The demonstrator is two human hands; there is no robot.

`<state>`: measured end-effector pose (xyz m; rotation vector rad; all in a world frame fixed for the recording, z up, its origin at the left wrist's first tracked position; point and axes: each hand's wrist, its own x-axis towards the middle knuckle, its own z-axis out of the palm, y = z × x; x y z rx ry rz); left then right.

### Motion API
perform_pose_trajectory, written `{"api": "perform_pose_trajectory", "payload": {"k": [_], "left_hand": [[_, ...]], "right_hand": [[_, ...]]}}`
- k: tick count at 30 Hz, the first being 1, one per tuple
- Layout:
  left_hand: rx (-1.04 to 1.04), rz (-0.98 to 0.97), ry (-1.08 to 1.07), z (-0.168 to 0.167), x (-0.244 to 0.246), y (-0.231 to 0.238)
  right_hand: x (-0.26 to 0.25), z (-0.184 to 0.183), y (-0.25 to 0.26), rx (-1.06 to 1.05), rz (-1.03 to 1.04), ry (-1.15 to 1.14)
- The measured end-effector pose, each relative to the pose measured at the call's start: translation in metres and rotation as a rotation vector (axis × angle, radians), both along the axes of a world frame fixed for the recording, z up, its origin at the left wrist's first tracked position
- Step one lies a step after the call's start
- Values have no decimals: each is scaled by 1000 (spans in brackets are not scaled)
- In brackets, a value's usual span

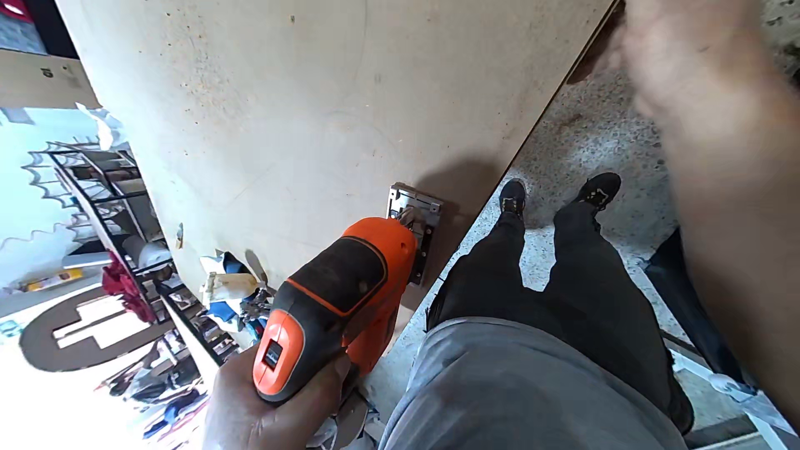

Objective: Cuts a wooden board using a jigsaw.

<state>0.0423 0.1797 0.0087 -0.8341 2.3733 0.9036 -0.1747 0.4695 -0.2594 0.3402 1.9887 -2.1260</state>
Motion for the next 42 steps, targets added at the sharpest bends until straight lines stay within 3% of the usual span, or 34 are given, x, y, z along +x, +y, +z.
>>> {"api": "perform_pose_trajectory", "payload": {"k": [6,18,42], "left_hand": [[-13,17,-18,0,-3,4],[-2,53,3,-2,-5,8],[17,180,33,-4,-14,25]], "right_hand": [[-6,-20,-17,164,-90,34],[-6,-15,-14,63,-76,18],[-5,-7,-7,68,1,-107]]}}
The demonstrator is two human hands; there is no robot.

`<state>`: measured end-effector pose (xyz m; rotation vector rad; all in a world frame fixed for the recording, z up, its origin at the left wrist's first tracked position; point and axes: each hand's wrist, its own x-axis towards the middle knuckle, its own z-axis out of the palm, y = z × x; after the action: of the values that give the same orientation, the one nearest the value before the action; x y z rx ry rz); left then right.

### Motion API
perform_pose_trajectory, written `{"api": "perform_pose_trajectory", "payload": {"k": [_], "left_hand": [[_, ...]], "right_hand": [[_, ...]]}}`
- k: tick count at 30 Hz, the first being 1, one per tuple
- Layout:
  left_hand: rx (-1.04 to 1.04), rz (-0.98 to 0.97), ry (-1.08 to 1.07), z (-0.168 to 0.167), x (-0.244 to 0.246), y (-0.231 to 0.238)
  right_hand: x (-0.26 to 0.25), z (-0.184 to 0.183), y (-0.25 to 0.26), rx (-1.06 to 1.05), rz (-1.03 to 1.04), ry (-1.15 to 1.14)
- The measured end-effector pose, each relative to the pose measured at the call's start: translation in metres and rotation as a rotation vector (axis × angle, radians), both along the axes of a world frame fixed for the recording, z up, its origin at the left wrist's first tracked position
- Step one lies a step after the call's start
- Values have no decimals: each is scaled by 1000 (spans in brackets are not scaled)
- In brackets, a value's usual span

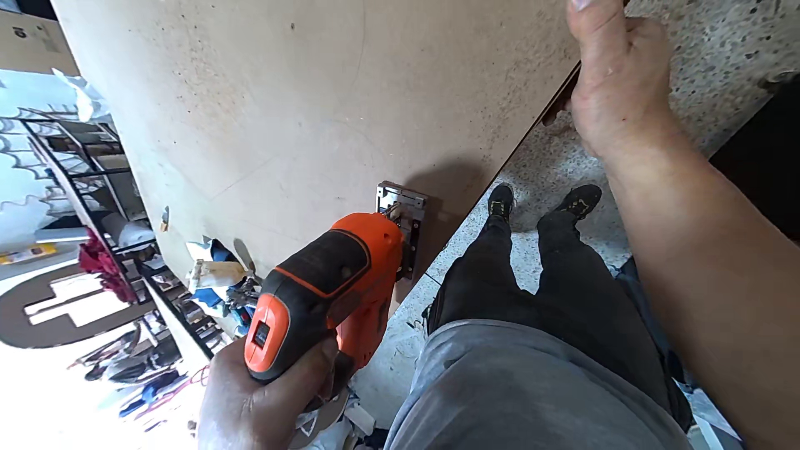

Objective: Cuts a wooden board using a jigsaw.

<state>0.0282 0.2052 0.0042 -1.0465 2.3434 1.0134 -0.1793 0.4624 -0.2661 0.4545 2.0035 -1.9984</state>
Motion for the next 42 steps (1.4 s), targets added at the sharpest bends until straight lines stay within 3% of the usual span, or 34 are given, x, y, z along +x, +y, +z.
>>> {"api": "perform_pose_trajectory", "payload": {"k": [21,42], "left_hand": [[-23,42,30,-6,-9,11],[-5,110,-30,3,-21,23]], "right_hand": [[-1,7,6,-32,116,-27],[1,7,9,-85,91,-1]]}}
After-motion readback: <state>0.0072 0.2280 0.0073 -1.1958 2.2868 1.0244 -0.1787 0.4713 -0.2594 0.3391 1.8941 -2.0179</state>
